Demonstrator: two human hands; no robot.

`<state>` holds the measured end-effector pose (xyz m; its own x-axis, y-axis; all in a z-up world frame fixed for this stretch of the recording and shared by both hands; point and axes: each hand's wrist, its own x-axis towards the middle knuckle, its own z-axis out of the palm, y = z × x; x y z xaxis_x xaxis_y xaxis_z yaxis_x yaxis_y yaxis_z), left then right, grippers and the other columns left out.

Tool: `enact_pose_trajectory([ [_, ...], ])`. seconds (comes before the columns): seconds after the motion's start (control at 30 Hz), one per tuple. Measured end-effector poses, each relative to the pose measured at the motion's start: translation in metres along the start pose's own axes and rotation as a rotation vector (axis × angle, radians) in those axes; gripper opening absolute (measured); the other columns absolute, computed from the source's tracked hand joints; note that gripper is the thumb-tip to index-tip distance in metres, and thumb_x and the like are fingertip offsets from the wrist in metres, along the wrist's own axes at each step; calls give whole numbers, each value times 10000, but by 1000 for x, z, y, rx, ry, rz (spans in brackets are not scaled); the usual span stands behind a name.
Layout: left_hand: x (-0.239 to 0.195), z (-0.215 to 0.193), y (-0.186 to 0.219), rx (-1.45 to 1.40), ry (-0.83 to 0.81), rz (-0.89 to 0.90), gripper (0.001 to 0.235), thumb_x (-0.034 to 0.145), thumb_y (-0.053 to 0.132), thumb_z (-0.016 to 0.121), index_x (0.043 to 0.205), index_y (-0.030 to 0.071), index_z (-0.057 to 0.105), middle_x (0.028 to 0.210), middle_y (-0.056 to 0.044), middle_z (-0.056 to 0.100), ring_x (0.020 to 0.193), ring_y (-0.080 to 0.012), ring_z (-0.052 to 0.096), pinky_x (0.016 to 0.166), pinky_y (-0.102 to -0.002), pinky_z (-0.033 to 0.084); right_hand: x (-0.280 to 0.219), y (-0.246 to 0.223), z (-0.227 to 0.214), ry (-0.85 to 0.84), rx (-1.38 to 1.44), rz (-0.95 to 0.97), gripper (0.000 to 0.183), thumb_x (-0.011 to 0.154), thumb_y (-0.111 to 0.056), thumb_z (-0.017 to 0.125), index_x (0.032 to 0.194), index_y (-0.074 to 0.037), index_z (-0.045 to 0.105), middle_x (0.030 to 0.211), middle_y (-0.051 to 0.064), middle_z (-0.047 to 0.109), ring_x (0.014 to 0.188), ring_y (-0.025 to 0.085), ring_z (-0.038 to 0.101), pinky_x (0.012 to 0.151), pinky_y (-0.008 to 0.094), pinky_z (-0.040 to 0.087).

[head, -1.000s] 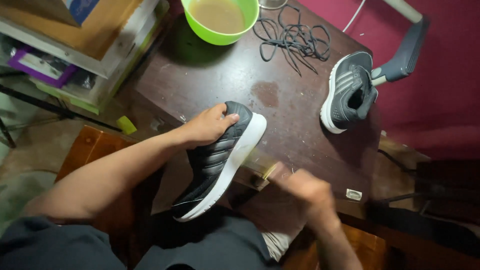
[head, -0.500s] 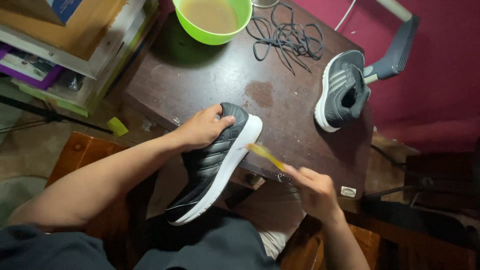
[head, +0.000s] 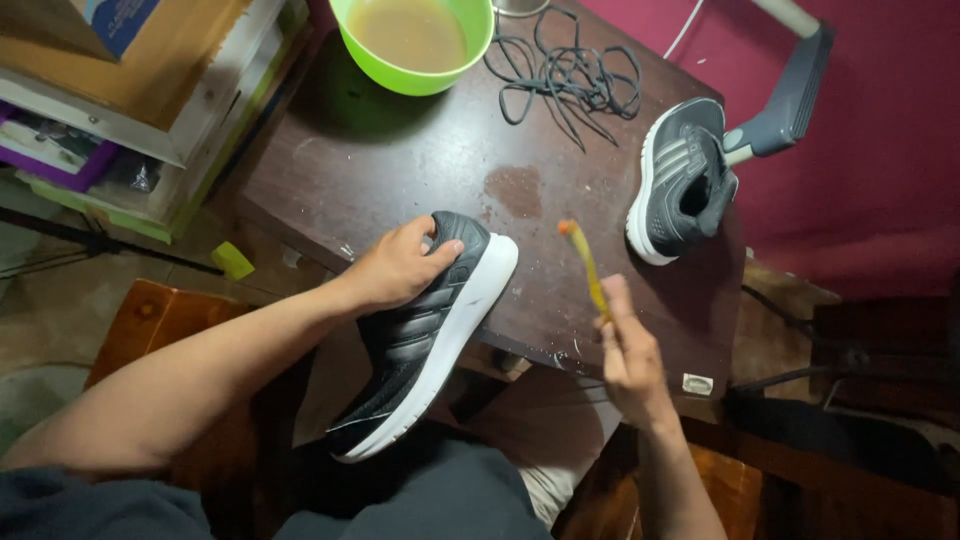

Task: The person cleans a grey and white sneaker using a yellow toothbrush and a liquid solution from a green bowl. They scrub the shoe's sole, upper fabric, and white midsole, repeatedly dipping the brush into the bowl to wet it.

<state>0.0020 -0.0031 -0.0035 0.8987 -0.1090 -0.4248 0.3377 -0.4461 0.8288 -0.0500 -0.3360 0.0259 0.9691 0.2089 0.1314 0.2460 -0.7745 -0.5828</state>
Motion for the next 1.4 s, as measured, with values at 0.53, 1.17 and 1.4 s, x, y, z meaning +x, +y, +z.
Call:
enact_pose_trajectory([
  [0.53,-29,3,20,52,-64,-51,837,648,558,894,1252,95,544,1268,-306,674,1279,-427,608,1053,-532,499,3,27,19,-184,-324,-57,250,988,-429,512,932,-312,726,685,44,733,696,362,724,647,473,572],
  [1.17,-28,8,20,10,-15,-46,815,685,531,880,1284,107,526,1260,-313,670,1243,-440,629,1012,-544,519,6,35,24,-156,-237,-103,161,974,-391,575,939,-338,723,739,64,747,744,345,735,693,473,583],
  [1.4,-33,15,15,25,-54,5,783,702,517,866,1269,106,518,1232,-307,687,1208,-455,643,964,-546,532,1,24,14,-150,-331,-81,201,984,-428,565,920,-353,740,731,14,756,738,311,738,719,435,589],
])
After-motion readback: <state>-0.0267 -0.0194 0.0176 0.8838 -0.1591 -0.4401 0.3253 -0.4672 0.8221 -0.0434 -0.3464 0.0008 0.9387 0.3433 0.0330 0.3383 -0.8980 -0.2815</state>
